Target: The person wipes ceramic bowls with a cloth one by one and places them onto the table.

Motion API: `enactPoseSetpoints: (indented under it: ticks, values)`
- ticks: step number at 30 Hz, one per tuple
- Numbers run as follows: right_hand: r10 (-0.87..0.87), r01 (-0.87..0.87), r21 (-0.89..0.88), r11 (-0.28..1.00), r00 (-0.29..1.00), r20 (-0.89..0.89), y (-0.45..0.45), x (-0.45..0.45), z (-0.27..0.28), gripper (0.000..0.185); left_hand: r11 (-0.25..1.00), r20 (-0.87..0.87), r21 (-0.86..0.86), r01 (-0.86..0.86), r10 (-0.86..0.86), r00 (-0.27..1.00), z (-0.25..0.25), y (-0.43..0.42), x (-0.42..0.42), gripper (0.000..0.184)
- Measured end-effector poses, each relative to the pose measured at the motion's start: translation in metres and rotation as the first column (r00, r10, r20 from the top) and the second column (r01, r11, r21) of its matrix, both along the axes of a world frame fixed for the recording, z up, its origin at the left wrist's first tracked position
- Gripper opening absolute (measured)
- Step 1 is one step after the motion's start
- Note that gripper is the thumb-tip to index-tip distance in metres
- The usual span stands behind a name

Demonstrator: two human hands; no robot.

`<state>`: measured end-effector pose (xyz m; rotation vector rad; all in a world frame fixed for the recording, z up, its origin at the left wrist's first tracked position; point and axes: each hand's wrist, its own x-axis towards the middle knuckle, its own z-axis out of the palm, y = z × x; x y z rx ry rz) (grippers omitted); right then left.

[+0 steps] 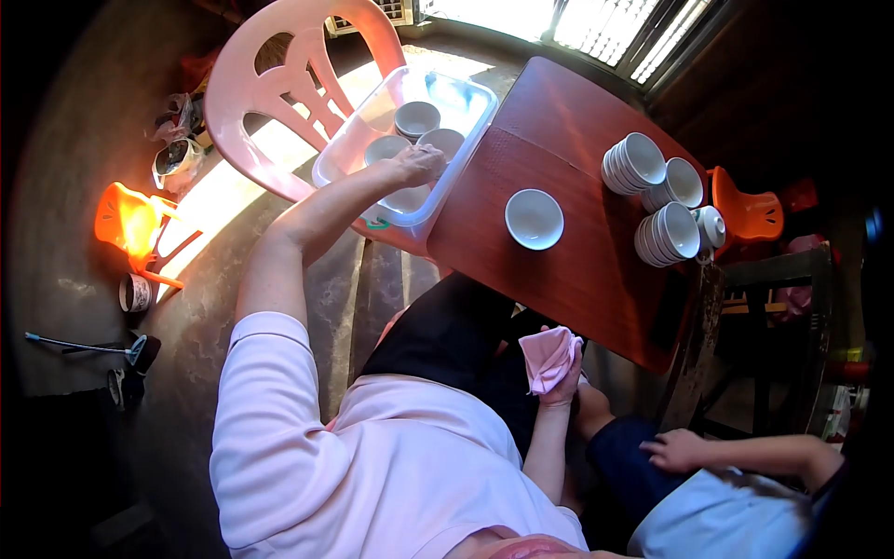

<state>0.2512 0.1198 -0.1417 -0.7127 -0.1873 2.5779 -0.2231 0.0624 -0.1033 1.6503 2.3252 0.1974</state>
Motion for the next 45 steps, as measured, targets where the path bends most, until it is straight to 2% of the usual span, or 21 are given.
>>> enactPoseSetpoints:
  ticks: [7, 9, 12, 19, 22, 25, 26, 29, 30, 31, 32, 33, 34, 35, 37, 39, 40, 41, 43, 44, 45]
  values:
    - [-0.003, 0.003, -0.005, 1.0, 1.0, 0.027, 0.002, -0.004, 0.002, 0.047, 0.994, 0.03, -0.112, -0.019, 0.023, 0.999, 0.004, 0.0, 0.007, 0.026]
    - [-0.003, 0.002, -0.038, 0.999, 1.0, -0.014, 0.002, -0.003, 0.001, 0.047, 0.994, 0.012, -0.104, -0.02, 0.021, 1.0, 0.0, -0.001, 0.007, 0.025]
    - [-0.015, 0.015, 0.0, 1.0, 0.997, 0.075, -0.002, -0.009, 0.014, 0.05, 0.993, -0.003, -0.115, -0.012, 0.012, 1.0, 0.0, -0.001, 0.006, 0.026]
    - [-0.008, 0.009, -0.001, 1.0, 0.997, 0.074, 0.0, -0.008, 0.008, 0.05, 0.991, 0.025, -0.13, 0.012, -0.009, 1.0, 0.002, -0.003, 0.005, 0.026]
    - [-0.015, 0.015, -0.004, 1.0, 0.997, 0.079, 0.002, -0.008, 0.008, 0.051, 0.997, 0.123, 0.007, 0.078, -0.078, 0.989, -0.008, 0.0, -0.003, 0.026]
    - [-0.028, 0.027, 0.02, 0.999, 0.998, 0.055, 0.002, -0.007, 0.007, 0.052, 0.991, 0.276, 0.137, 0.002, -0.041, 0.96, 0.003, -0.001, -0.003, 0.03]
    - [-0.037, 0.036, 0.032, 0.999, 0.999, 0.037, 0.001, -0.007, 0.007, 0.052, 0.984, 0.234, 0.147, -0.101, 0.065, 0.97, 0.038, -0.003, 0.016, 0.032]
    - [-0.087, 0.086, 0.038, 0.996, 0.996, 0.013, -0.002, -0.011, 0.016, 0.056, 0.775, 0.1, 0.607, -0.174, 0.142, 0.985, 0.05, 0.007, 0.033, 0.033]
    - [-0.076, 0.077, 0.006, 0.997, 0.992, -0.1, -0.001, -0.008, 0.009, 0.059, 0.773, 0.174, 0.592, -0.228, 0.153, 0.973, 0.059, 0.011, 0.055, 0.029]
    - [-0.062, 0.059, -0.02, 0.998, 0.975, -0.214, 0.001, -0.006, 0.001, 0.062, 0.717, 0.089, 0.696, -0.039, -0.032, 0.996, 0.07, 0.012, 0.084, 0.018]
    - [-0.029, 0.029, -0.003, 1.0, 0.968, -0.25, 0.001, -0.006, 0.002, 0.065, 0.809, -0.059, 0.576, 0.122, -0.107, 0.992, 0.073, 0.019, 0.112, 0.013]
    - [0.006, -0.002, 0.016, 1.0, 0.959, -0.285, 0.0, -0.008, 0.004, 0.068, 0.835, -0.128, 0.516, 0.191, -0.146, 0.981, 0.073, 0.02, 0.14, 0.015]
    - [0.04, -0.03, 0.039, 0.999, 0.947, -0.319, 0.0, -0.008, 0.006, 0.071, 0.81, -0.185, 0.51, 0.29, -0.226, 0.956, 0.081, 0.017, 0.17, 0.025]
    - [0.042, -0.03, 0.049, 0.998, 0.961, -0.274, 0.002, -0.007, 0.004, 0.073, 0.783, -0.217, 0.531, 0.325, -0.245, 0.945, 0.07, 0.024, 0.19, 0.032]
    - [0.026, -0.014, 0.07, 0.997, 0.983, -0.183, 0.002, -0.004, -0.001, 0.075, 0.757, -0.42, 0.493, 0.429, -0.225, 0.879, 0.049, 0.027, 0.205, 0.03]
    - [-0.088, 0.095, 0.053, 0.994, 0.989, -0.118, 0.002, -0.004, 0.025, 0.08, 0.807, -0.336, 0.457, 0.373, -0.232, 0.913, 0.02, 0.033, 0.197, 0.026]
    - [-0.173, 0.186, 0.118, 0.976, 0.979, -0.113, 0.003, -0.005, 0.035, 0.078, 0.83, -0.293, 0.426, 0.36, -0.25, 0.923, 0.012, 0.034, 0.195, 0.025]
    - [-0.262, 0.279, 0.18, 0.943, 0.959, -0.109, 0.006, -0.004, 0.043, 0.077, 0.835, -0.257, 0.445, 0.323, -0.227, 0.939, 0.01, 0.034, 0.197, 0.014]
    - [-0.452, 0.473, 0.304, 0.827, 0.881, -0.143, 0.009, -0.008, 0.07, 0.064, 0.844, 0.135, 0.535, 0.041, -0.133, 0.982, 0.026, 0.024, 0.22, 0.013]
    - [-0.428, 0.382, 0.592, 0.71, 0.901, -0.069, 0.004, -0.011, 0.075, 0.058, 0.856, 0.365, 0.514, -0.059, -0.156, 0.918, 0.036, 0.014, 0.233, 0.013]
    - [-0.459, 0.229, 0.871, 0.434, 0.889, -0.005, -0.002, -0.019, 0.089, 0.053, 0.876, 0.578, 0.457, -0.157, -0.159, 0.8, 0.047, 0.002, 0.247, 0.014]
